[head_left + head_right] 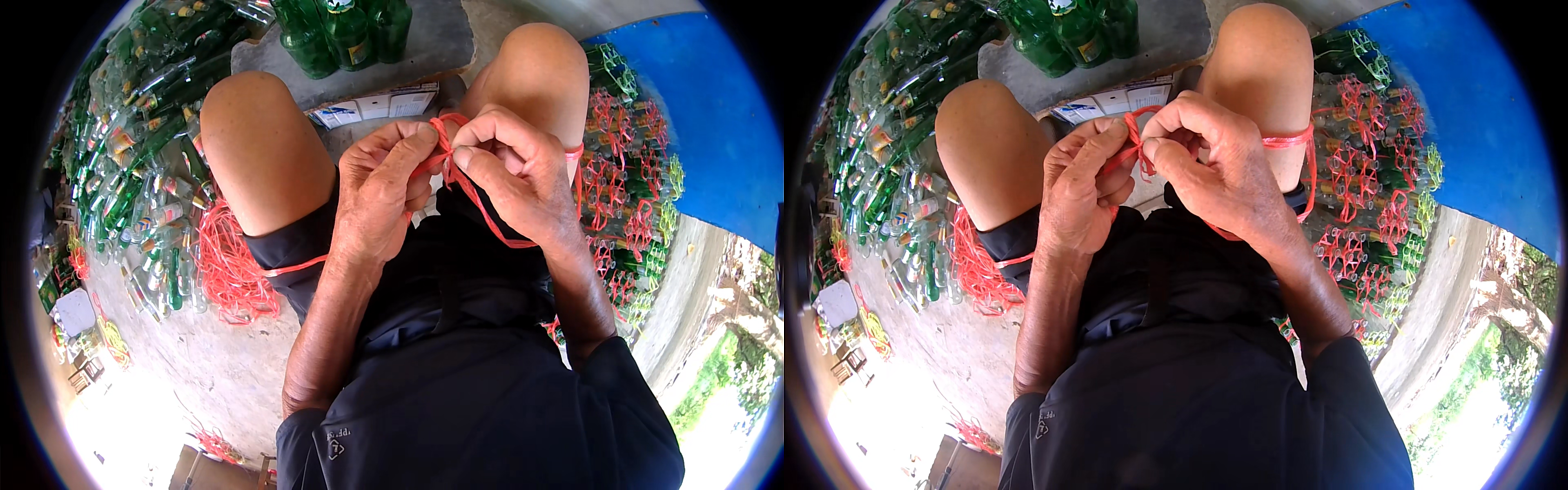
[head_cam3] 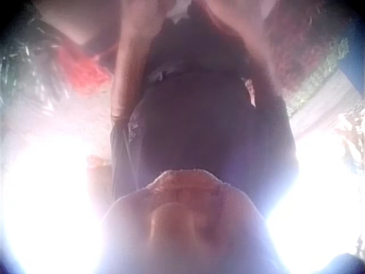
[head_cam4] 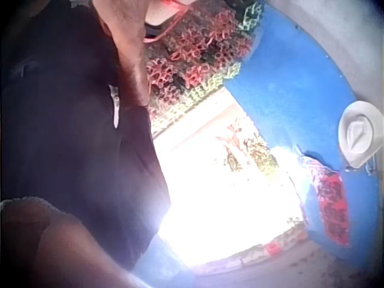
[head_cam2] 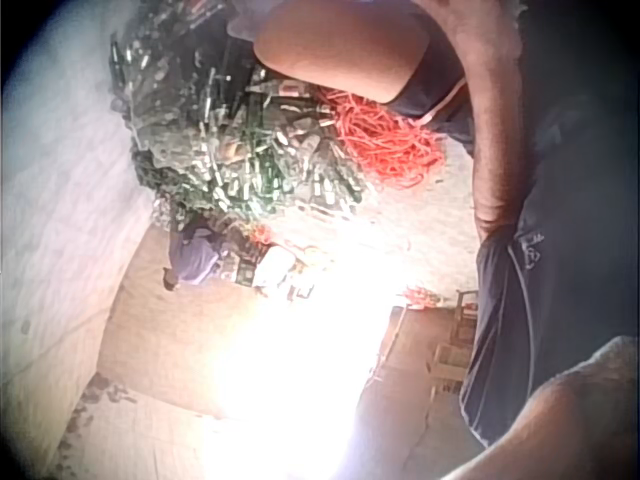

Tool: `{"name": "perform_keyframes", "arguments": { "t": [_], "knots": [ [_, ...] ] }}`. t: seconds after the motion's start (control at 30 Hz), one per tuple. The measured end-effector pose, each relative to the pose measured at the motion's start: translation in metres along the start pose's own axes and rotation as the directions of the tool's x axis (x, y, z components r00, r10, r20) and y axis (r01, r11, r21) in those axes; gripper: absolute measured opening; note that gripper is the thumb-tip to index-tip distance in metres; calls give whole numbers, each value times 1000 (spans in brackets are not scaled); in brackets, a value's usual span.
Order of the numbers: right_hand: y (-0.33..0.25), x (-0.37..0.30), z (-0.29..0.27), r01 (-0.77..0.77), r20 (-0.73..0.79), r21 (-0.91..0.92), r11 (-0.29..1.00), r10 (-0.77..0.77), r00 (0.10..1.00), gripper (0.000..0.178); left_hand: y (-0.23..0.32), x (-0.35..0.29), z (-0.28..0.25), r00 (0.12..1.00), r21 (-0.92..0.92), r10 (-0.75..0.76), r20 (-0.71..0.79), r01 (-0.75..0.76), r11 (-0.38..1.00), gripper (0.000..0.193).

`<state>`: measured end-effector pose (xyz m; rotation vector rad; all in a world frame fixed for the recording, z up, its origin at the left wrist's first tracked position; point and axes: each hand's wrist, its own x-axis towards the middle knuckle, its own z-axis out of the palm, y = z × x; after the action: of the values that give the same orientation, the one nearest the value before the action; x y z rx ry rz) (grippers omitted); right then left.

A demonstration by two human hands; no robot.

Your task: The person sits on the ground and ties knots in a red plastic string. They manipulate the string with both hands, forming loops and pulling them tight to create a series of knots.

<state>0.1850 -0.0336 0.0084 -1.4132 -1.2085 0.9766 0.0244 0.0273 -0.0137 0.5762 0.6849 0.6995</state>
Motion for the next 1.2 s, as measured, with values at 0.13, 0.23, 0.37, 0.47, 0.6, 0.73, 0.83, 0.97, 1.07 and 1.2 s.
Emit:
{"name": "perform_keyframes", "arguments": {
  "t": [0.13,0.23,0.37,0.47,0.6,0.73,0.83,0.97,1.07,1.2],
  "knots": [
    [0,0,-3,47,18,-58,997,-46,999,6,-1,1,0,1000,17,0,5,0,1000,17],
    [2,2,-8,87,3,-154,984,-87,996,4,-2,0,0,999,84,36,2,-36,996,17],
    [-3,6,-10,48,-27,-85,995,-51,998,8,-3,0,2,993,199,116,30,-120,973,16],
    [2,9,-9,87,-15,-107,990,-90,996,8,-3,-1,5,985,342,165,46,-171,924,16],
    [-3,8,-13,-5,-6,-177,984,4,1000,8,-6,0,2,980,414,198,35,-194,890,18],
    [-2,8,-13,-94,-48,-114,989,89,995,6,2,1,0,987,317,158,40,-162,935,18],
    [-9,7,-14,-112,-79,-168,979,100,992,9,2,3,-5,995,163,92,49,-98,982,16],
    [-14,6,-15,-168,-101,-177,970,152,983,10,-1,6,-9,988,-28,83,131,-80,996,14],
    [-13,3,-13,-158,-111,-166,973,141,984,11,-4,8,-6,987,-78,109,121,-100,992,14],
    [-12,3,-11,-141,-95,-116,983,130,987,10,-2,9,-5,992,-93,107,73,-100,991,13]
  ]
}}
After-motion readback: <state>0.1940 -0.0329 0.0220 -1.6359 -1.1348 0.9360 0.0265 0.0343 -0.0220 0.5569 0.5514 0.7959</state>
